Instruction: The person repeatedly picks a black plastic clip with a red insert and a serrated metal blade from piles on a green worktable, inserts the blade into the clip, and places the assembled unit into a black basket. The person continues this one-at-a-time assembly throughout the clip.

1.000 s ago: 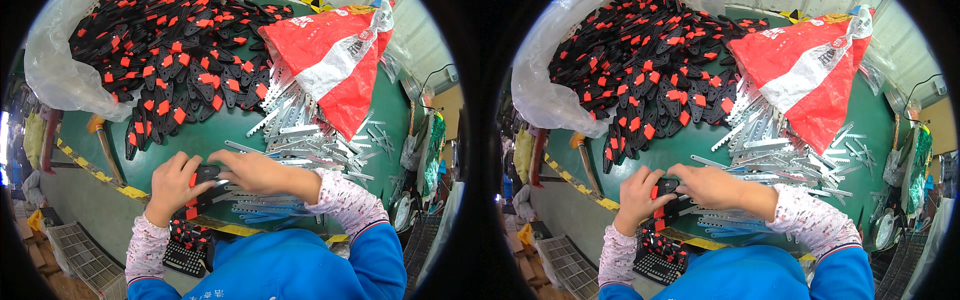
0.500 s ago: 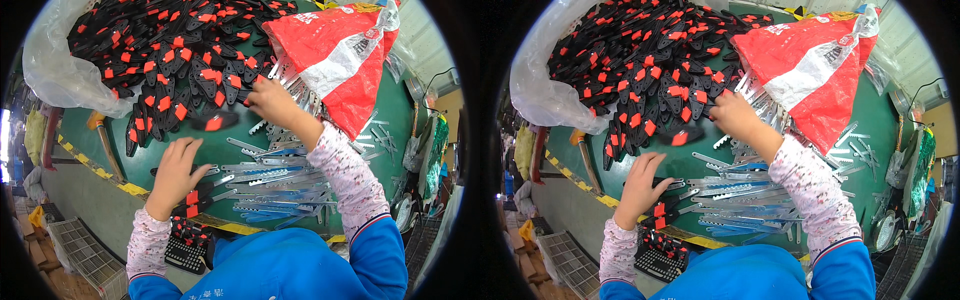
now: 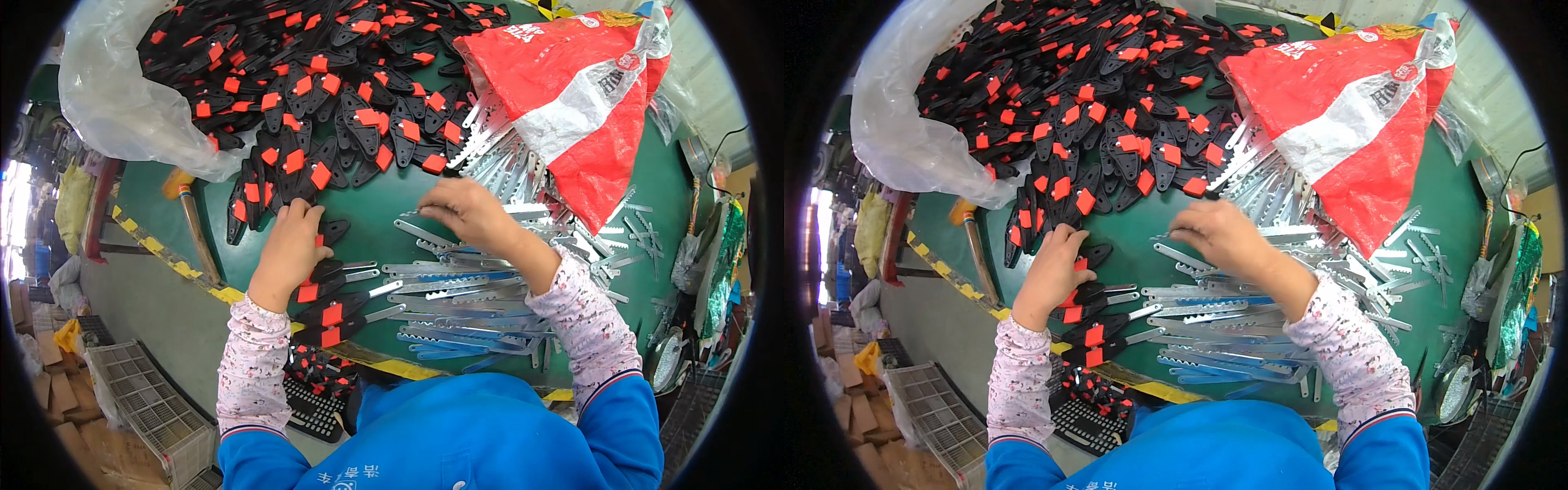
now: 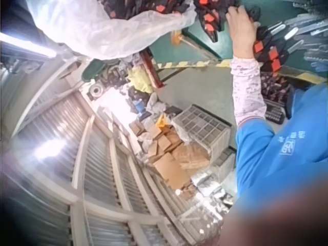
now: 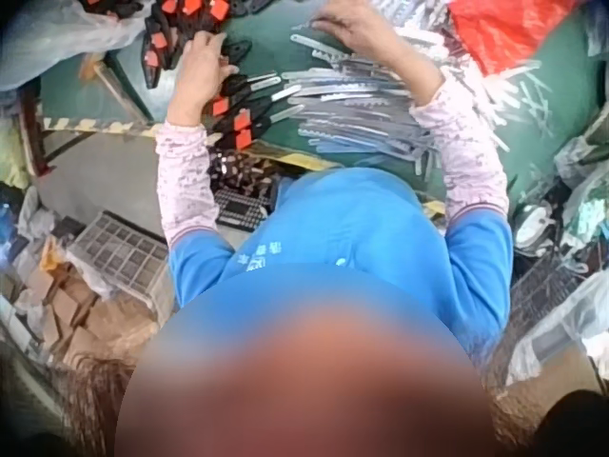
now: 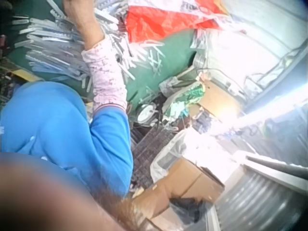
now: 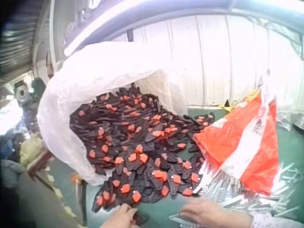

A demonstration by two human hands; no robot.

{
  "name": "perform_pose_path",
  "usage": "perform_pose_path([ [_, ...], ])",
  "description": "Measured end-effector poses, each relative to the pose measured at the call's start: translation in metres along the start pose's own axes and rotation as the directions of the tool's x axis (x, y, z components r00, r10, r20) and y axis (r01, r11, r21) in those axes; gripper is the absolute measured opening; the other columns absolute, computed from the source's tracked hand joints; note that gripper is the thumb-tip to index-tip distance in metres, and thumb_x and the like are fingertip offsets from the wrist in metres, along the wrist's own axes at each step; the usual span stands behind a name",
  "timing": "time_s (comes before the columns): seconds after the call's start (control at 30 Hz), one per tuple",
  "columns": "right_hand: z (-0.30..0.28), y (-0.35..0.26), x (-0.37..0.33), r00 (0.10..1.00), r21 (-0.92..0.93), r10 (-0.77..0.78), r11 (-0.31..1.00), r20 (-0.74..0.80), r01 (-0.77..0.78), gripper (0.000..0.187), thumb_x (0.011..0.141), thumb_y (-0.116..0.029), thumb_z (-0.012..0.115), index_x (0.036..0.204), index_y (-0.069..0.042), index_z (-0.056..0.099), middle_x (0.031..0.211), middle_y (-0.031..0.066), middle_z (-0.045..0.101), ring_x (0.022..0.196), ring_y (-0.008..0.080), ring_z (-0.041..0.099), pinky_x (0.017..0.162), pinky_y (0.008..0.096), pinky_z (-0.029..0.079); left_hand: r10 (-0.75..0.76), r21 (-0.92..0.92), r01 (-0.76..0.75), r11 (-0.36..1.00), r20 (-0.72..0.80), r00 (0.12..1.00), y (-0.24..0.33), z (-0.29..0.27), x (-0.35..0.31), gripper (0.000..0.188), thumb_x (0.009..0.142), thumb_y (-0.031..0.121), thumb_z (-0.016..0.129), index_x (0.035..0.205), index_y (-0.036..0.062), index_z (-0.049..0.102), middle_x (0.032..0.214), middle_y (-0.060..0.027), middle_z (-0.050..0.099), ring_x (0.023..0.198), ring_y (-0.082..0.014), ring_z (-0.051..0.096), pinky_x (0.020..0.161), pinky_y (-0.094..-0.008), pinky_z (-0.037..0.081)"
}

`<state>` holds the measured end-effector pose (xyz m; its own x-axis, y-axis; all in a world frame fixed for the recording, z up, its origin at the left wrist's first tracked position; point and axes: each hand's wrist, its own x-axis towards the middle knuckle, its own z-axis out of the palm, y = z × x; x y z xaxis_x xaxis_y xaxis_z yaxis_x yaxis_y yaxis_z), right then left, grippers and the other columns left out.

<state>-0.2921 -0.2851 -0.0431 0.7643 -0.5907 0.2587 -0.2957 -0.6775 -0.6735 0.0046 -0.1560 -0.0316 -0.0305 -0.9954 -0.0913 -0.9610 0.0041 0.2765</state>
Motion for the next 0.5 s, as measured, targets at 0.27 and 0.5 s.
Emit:
perform_pose_path([
  [0.27,0.045,-0.042,0.007,0.989,0.01,0.124,0.992,-0.082,-0.123,0.017,0.1,-0.02,0.068,0.105,-0.005,0.073,0.096,0.0133,0.069,0.089,0.037,0.069,0.075,0.0464,0.055,0.099,-0.205,-0.145,0.968,-0.221,0.97,0.022,-0.011,-0.018,0.055,0.075,0.006,0.087,0.125,0.002,0.064,0.12,-0.0126,0.057,0.111,-0.035,0.063,0.091,-0.0411,0.055],
  [0.5,0.039,-0.045,0.002,0.998,-0.208,-0.007,0.978,-0.07,-0.008,0.015,0.096,-0.021,0.071,0.101,-0.007,0.073,0.091,0.0087,0.066,0.084,0.0318,0.069,0.069,0.0438,0.057,0.221,-0.232,-0.279,0.932,-0.247,0.944,0.024,-0.011,-0.03,0.054,0.077,0.005,0.084,0.128,0.0044,0.064,0.121,-0.0136,0.053,0.102,-0.0338,0.063,0.087,-0.0426,0.056],
])
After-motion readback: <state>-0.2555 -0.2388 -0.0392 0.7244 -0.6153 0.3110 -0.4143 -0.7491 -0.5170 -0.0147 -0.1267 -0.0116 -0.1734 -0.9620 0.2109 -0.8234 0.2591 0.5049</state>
